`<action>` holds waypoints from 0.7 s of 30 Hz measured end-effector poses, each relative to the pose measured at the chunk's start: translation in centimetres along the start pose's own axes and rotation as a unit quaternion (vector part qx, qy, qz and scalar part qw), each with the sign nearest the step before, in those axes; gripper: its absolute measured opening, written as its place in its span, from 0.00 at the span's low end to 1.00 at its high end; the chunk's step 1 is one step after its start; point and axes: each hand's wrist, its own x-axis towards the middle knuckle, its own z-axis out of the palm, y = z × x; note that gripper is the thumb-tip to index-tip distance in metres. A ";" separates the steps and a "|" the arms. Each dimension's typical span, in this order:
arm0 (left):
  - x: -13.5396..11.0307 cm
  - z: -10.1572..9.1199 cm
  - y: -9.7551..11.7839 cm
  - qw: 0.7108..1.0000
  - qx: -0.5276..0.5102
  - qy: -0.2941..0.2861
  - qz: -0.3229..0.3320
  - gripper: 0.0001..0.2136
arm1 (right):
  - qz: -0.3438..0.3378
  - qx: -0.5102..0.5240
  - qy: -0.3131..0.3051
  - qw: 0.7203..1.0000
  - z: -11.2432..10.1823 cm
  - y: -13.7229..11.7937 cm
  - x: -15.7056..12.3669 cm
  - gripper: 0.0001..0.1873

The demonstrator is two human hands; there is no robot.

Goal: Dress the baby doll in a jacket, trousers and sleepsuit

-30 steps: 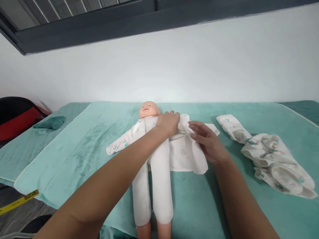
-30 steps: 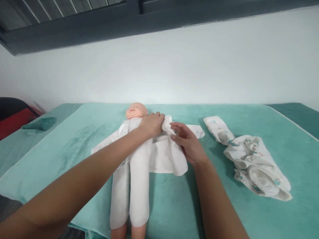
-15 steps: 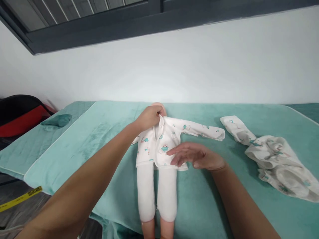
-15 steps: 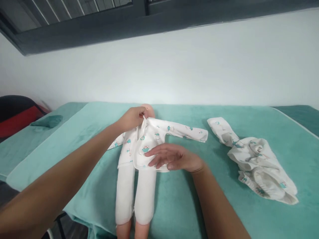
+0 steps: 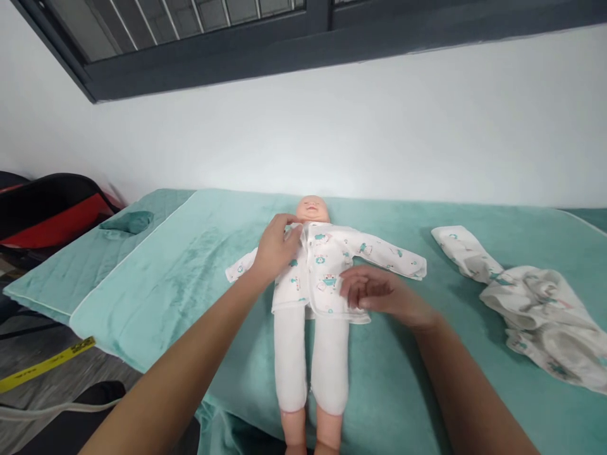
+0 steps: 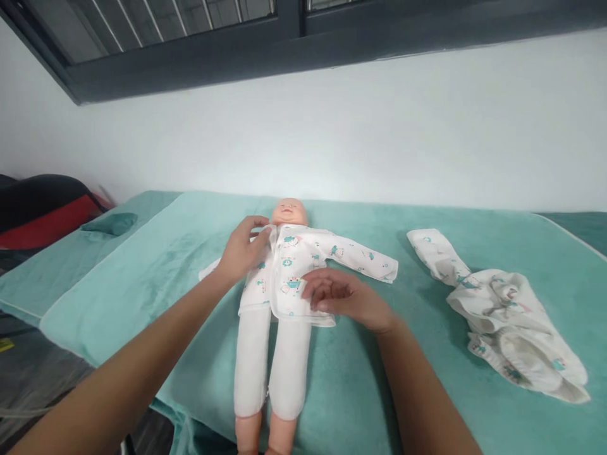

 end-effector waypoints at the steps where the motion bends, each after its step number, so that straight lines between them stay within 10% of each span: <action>1: -0.9 0.1 0.5 1.000 -0.009 -0.006 -0.008 0.11 | 0.010 -0.012 0.003 1.000 0.2 0.0 0.0 0.20; 9: -4.5 2.2 3.4 0.995 0.031 -0.081 0.050 0.21 | 0.048 -0.174 0.132 0.975 0.6 1.4 0.5 0.18; 21: 2.2 4.9 2.7 0.995 0.039 -0.055 0.072 0.20 | 0.071 -0.235 0.091 0.965 0.3 1.5 0.0 0.21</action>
